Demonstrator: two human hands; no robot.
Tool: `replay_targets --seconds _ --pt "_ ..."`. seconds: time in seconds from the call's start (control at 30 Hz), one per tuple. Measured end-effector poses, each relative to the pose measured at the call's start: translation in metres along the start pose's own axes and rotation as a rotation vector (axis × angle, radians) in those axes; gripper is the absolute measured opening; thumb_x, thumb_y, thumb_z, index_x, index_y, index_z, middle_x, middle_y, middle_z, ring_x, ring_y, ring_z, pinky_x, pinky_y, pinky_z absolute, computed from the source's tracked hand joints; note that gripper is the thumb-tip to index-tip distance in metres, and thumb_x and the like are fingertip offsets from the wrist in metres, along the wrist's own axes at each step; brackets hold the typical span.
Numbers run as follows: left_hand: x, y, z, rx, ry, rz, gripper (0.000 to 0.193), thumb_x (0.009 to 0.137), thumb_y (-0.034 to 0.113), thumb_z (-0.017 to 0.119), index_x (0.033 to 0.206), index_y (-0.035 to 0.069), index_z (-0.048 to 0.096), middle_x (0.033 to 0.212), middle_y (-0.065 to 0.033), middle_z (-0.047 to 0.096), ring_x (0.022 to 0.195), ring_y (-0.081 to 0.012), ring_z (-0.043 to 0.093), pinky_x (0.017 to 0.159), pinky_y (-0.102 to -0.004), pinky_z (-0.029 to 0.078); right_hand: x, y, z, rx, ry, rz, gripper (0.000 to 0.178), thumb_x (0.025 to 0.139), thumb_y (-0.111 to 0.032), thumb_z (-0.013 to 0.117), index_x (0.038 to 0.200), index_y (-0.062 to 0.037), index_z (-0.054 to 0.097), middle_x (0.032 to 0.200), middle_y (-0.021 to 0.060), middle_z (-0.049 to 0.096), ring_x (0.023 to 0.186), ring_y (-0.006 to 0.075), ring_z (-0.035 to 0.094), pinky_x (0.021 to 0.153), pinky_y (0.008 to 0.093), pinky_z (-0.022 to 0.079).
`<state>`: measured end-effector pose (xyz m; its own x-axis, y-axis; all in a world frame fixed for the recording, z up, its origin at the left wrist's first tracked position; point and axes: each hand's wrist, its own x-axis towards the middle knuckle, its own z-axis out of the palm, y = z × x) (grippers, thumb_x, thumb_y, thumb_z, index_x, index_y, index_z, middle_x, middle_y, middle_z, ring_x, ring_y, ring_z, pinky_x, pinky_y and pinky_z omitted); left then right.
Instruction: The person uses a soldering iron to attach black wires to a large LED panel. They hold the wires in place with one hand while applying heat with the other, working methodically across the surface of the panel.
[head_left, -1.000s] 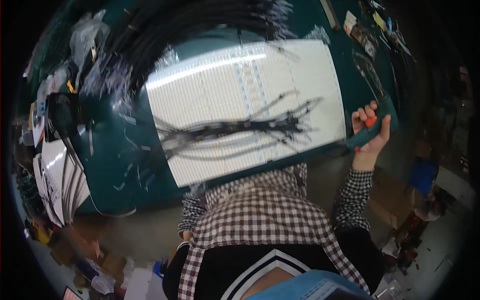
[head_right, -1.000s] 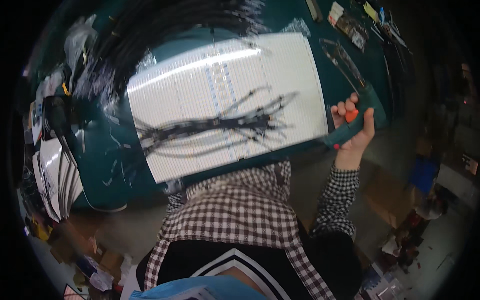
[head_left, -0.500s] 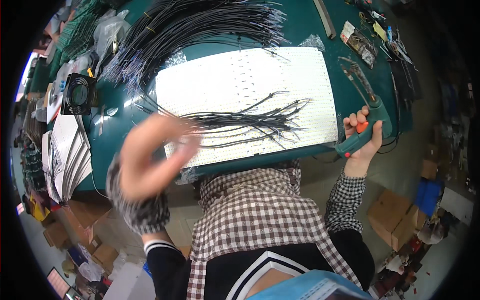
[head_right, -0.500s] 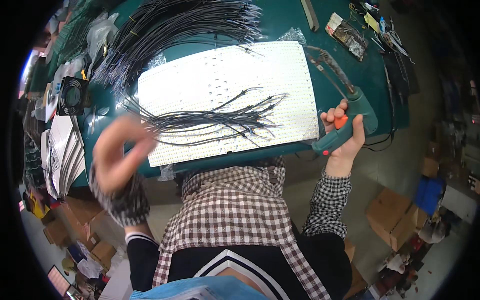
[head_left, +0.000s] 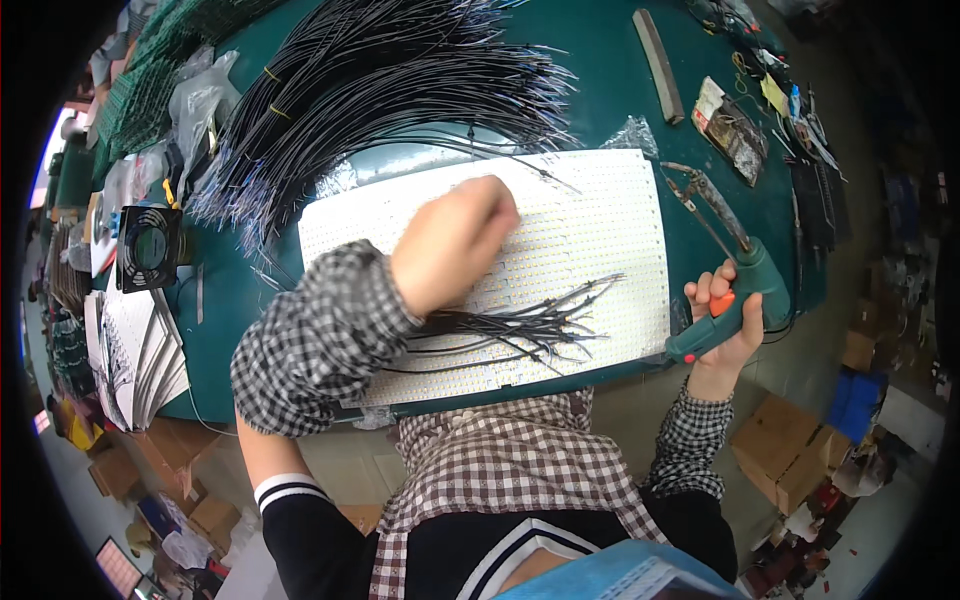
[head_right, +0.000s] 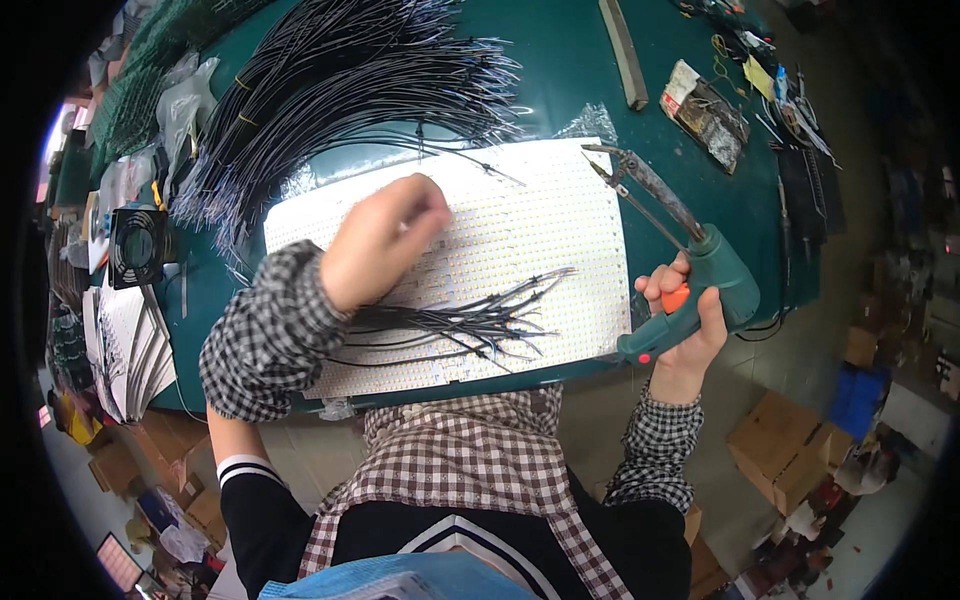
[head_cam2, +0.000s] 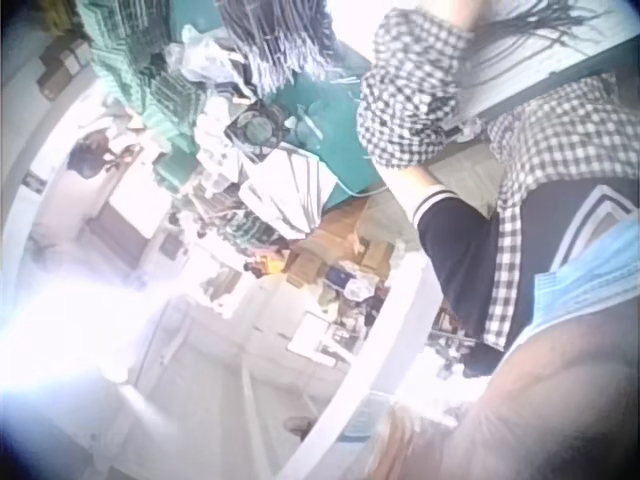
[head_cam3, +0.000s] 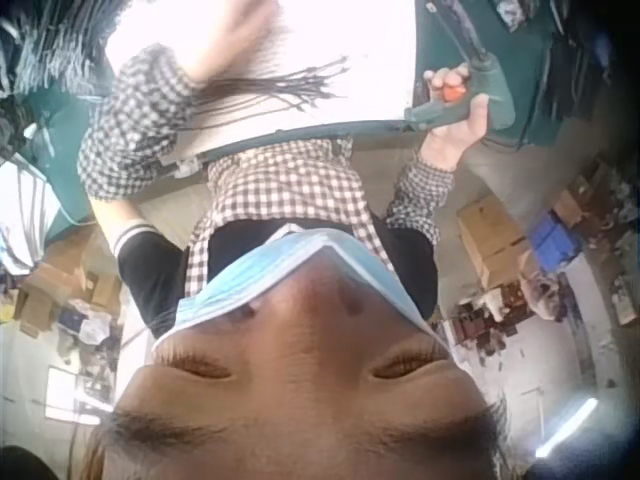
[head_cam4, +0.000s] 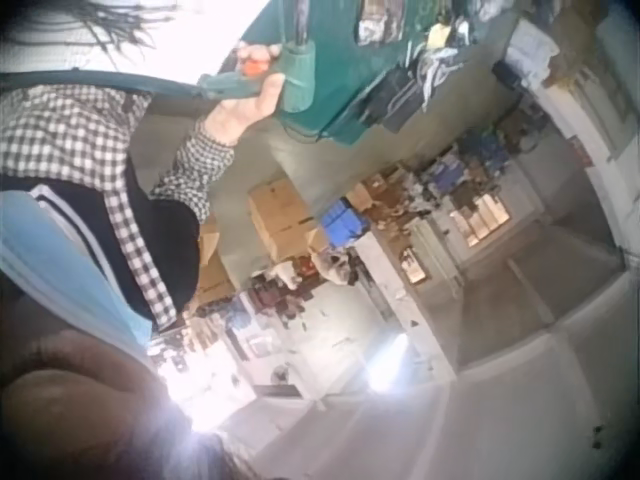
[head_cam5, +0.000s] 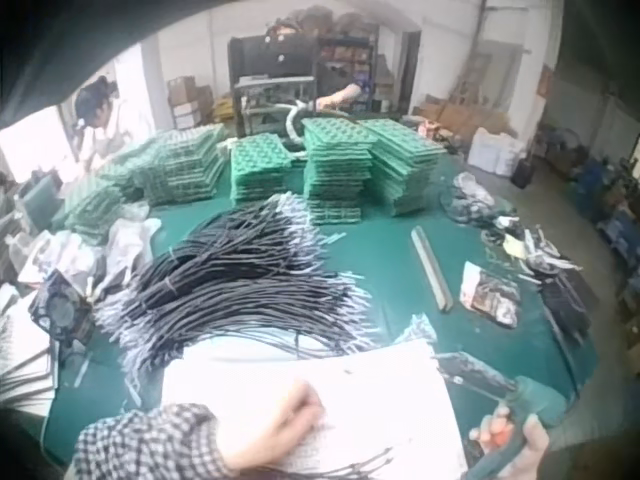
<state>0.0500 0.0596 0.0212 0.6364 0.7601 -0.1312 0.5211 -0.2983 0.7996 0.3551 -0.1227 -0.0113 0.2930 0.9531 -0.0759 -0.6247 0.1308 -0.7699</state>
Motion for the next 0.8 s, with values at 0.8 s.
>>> replay_targets --seconds 0.8 --pt "0.013 -0.055 -0.030 0.056 0.088 -0.089 0.011 0.087 0.007 0.070 0.089 -0.003 0.066 0.073 -0.0066 0.066 0.062 -0.0114 0.062 0.057 -0.0257 0.050 0.010 0.008 0.058 -0.316 0.002 0.144 0.061 0.093 -0.045 0.063 0.130 0.0012 0.049 0.094 0.0064 0.056 0.087 0.0207 0.056 0.080 0.0428 0.051"
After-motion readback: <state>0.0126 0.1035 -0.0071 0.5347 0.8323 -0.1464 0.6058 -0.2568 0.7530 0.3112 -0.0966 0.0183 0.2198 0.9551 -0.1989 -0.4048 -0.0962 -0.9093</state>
